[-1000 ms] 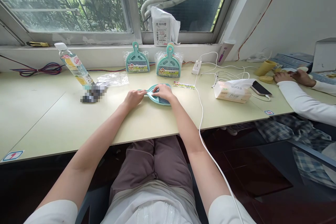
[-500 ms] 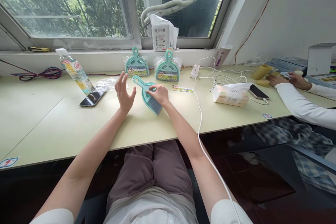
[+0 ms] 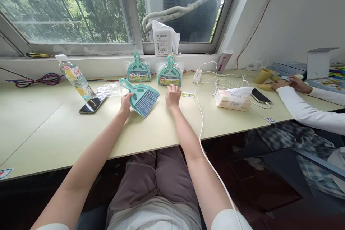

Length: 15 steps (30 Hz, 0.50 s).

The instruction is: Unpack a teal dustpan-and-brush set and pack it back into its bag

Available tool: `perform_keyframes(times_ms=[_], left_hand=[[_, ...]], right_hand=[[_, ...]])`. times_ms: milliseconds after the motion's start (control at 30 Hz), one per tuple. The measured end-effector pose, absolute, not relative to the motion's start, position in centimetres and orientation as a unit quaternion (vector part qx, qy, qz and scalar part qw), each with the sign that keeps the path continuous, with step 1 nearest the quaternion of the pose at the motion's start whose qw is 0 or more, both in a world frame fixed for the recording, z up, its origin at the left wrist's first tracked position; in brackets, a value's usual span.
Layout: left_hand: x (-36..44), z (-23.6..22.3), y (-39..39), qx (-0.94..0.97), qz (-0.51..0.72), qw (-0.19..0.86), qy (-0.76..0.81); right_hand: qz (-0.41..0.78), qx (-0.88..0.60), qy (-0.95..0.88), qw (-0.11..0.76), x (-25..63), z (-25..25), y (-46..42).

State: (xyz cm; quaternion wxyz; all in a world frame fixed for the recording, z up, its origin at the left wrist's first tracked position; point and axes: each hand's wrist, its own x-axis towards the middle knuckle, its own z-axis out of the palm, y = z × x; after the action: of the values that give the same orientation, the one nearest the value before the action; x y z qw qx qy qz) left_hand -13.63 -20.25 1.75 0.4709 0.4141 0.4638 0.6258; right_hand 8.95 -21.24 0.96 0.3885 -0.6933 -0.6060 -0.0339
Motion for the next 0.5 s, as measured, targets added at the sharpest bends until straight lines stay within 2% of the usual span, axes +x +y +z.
perform_keyframes(times_ms=[100, 167, 367, 500], left_hand=[[-14.5, 1.6, -19.8, 0.370, 0.629, 0.482, 0.485], [-14.6, 1.5, -19.8, 0.351, 0.627, 0.489, 0.494], [-14.5, 1.8, -20.3, 0.332, 0.646, 0.481, 0.491], [-14.9, 1.8, -20.0, 0.286, 0.665, 0.475, 0.501]], right_hand=[[0.019, -0.807, -0.522, 0.277, 10.8, 0.2, -20.6], [0.090, -0.794, -0.553, 0.237, 11.0, 0.1, -20.4], [0.253, -0.540, -0.751, 0.284, 7.5, 0.6, -21.0], [0.274, -0.524, -0.751, 0.293, 5.6, 0.5, -21.7]])
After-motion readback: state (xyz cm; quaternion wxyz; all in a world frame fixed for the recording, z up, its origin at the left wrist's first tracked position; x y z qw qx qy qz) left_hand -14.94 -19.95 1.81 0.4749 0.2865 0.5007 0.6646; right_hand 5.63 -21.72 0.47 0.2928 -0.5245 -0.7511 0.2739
